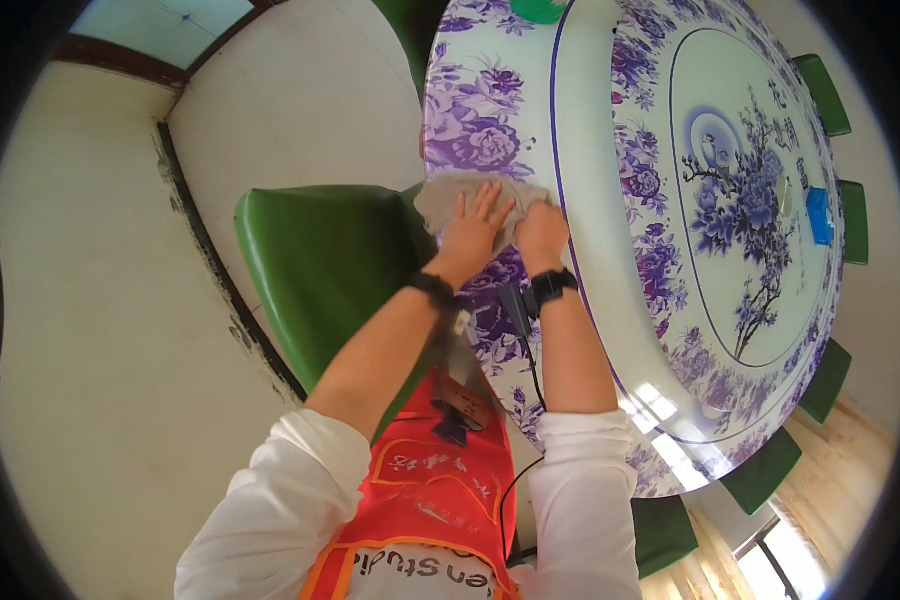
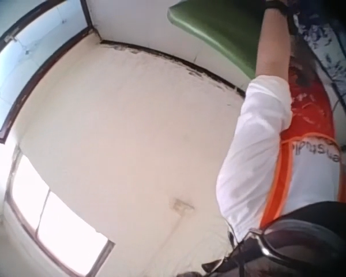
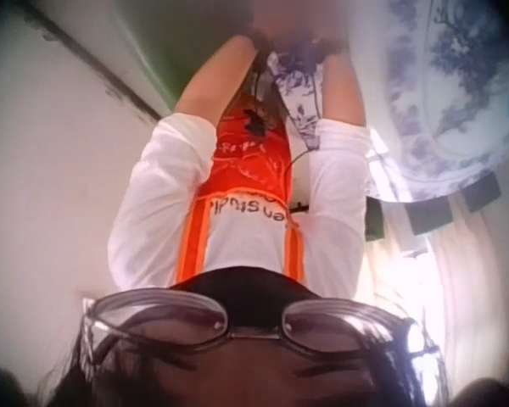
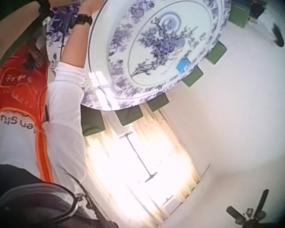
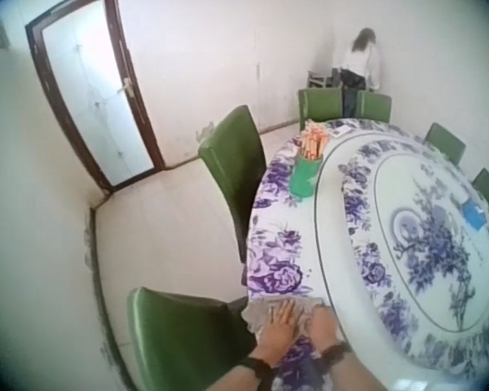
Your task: Cleaning a green chair, a wall, and a large round dining table using a cloth.
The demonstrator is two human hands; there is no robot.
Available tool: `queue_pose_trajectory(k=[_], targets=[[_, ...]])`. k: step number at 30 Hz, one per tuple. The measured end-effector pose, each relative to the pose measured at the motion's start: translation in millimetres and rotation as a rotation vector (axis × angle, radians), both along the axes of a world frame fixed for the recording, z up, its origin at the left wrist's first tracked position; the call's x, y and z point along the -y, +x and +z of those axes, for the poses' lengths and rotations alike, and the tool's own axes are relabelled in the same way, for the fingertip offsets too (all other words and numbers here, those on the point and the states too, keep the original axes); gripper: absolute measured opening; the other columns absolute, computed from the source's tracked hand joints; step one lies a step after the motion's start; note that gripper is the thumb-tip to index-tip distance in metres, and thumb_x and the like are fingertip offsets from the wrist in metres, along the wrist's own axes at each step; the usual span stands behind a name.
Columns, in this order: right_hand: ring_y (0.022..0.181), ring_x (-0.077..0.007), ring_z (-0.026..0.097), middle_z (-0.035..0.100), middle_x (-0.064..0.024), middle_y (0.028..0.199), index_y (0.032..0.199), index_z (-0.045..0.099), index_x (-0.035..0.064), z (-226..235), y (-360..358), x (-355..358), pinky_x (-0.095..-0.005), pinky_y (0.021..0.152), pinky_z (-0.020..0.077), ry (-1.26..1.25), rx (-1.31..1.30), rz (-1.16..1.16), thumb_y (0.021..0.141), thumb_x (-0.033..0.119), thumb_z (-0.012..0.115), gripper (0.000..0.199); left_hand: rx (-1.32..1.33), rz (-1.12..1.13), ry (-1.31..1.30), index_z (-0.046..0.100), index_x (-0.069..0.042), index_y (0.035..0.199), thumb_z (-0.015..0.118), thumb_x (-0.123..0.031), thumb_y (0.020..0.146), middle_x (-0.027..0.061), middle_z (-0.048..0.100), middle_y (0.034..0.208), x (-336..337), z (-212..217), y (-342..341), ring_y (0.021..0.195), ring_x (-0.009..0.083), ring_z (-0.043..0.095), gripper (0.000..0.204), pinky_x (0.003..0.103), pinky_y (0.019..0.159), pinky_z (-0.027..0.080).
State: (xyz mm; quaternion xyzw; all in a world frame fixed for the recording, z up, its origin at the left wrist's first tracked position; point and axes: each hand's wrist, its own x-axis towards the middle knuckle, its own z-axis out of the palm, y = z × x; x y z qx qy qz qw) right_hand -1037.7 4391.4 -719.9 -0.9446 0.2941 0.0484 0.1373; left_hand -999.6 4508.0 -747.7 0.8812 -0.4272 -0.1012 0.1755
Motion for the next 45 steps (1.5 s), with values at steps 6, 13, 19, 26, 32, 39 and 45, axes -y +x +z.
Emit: queue_pose_trajectory(k=[6, 13, 19, 26, 32, 39, 45], targets=[[0.075, -0.0335, 0.057, 0.060, -0.0156, 0.078, 0.070, 0.057, 0.0019, 2.2, -8.4, -11.0, -0.0407, 0.065, 0.0471, 0.017, 0.028, -0.058, 0.066, 0.011, 0.056, 0.010, 0.074, 0.020, 0.052, 0.032, -0.014, 0.130, 0.042, -0.015, 0.081, 0.0111, 0.019, 0.140, -0.6, -2.9, -7.7, 0.131, 0.0242, 0.012, 0.050, 0.049, 0.101, 0.009], [0.081, -0.0334, 0.053, 0.056, -0.0164, 0.081, 0.078, 0.054, 0.0031, -2.1, -166.5, -45.4, -0.0413, 0.069, 0.0437, 0.072, 0.013, -0.114, 0.066, 0.011, 0.055, 0.015, -0.023, -0.152, 0.092, 0.031, -0.010, 0.130, 0.041, -0.017, 0.082, 0.0142, 0.017, 0.140, -33.1, -5.6, -146.1, 0.130, 0.0278, 0.012, 0.050, 0.052, 0.101, 0.011], [0.074, -0.0341, 0.053, 0.055, -0.0172, 0.075, 0.070, 0.052, 0.0016, -7.5, -349.3, -80.7, -0.0421, 0.063, 0.0423, 0.147, 0.069, -0.299, 0.063, 0.009, 0.055, 0.011, -0.087, -0.363, 0.024, 0.046, -0.004, 0.119, 0.048, -0.018, 0.077, 0.0158, 0.024, 0.136, -50.1, -6.7, -304.1, 0.128, 0.0286, 0.019, 0.044, 0.053, 0.100, 0.015], [0.045, -0.0178, 0.050, 0.054, -0.0095, 0.054, 0.069, 0.056, -0.0030, 22.6, -480.4, -138.2, -0.0316, 0.044, 0.0384, 0.779, 0.130, -0.548, 0.067, 0.012, 0.055, 0.015, -0.730, -0.533, -0.023, 0.063, -0.012, 0.098, 0.052, -0.004, 0.063, 0.0162, 0.061, 0.091, -97.4, 36.8, -363.6, 0.086, 0.0294, 0.059, 0.038, 0.038, 0.074, 0.045], [0.047, -0.0109, 0.048, 0.053, -0.0047, 0.054, 0.070, 0.058, -0.0063, 107.2, -475.5, -200.3, -0.0251, 0.044, 0.0372, 1.083, 0.314, -0.432, 0.067, 0.008, 0.054, 0.015, -0.798, -0.590, -0.023, 0.055, -0.005, 0.108, 0.045, 0.003, 0.064, 0.0174, 0.052, 0.110, -177.3, 148.1, -317.1, 0.101, 0.0294, 0.048, 0.046, 0.035, 0.087, 0.037], [0.060, -0.0116, 0.051, 0.055, -0.0065, 0.062, 0.070, 0.056, -0.0026, 155.1, -396.0, -229.5, -0.0243, 0.052, 0.0384, 1.166, 0.353, -0.198, 0.066, 0.005, 0.054, 0.009, -0.901, -0.359, -0.093, 0.051, -0.006, 0.114, 0.049, 0.000, 0.065, 0.0173, 0.048, 0.117, -256.3, 217.4, -271.0, 0.099, 0.0279, 0.050, 0.049, 0.033, 0.087, 0.038], [0.091, -0.0276, 0.046, 0.051, -0.0101, 0.091, 0.073, 0.051, -0.0001, 185.2, -284.5, -260.2, -0.0348, 0.070, 0.0394, 0.102, 0.736, 0.281, 0.060, 0.002, 0.057, 0.015, -0.706, -0.349, -0.045, 0.053, -0.005, 0.112, 0.057, -0.005, 0.065, 0.0163, 0.051, 0.109, -300.1, 251.7, -181.6, 0.094, 0.0300, 0.051, 0.047, 0.033, 0.083, 0.041]])
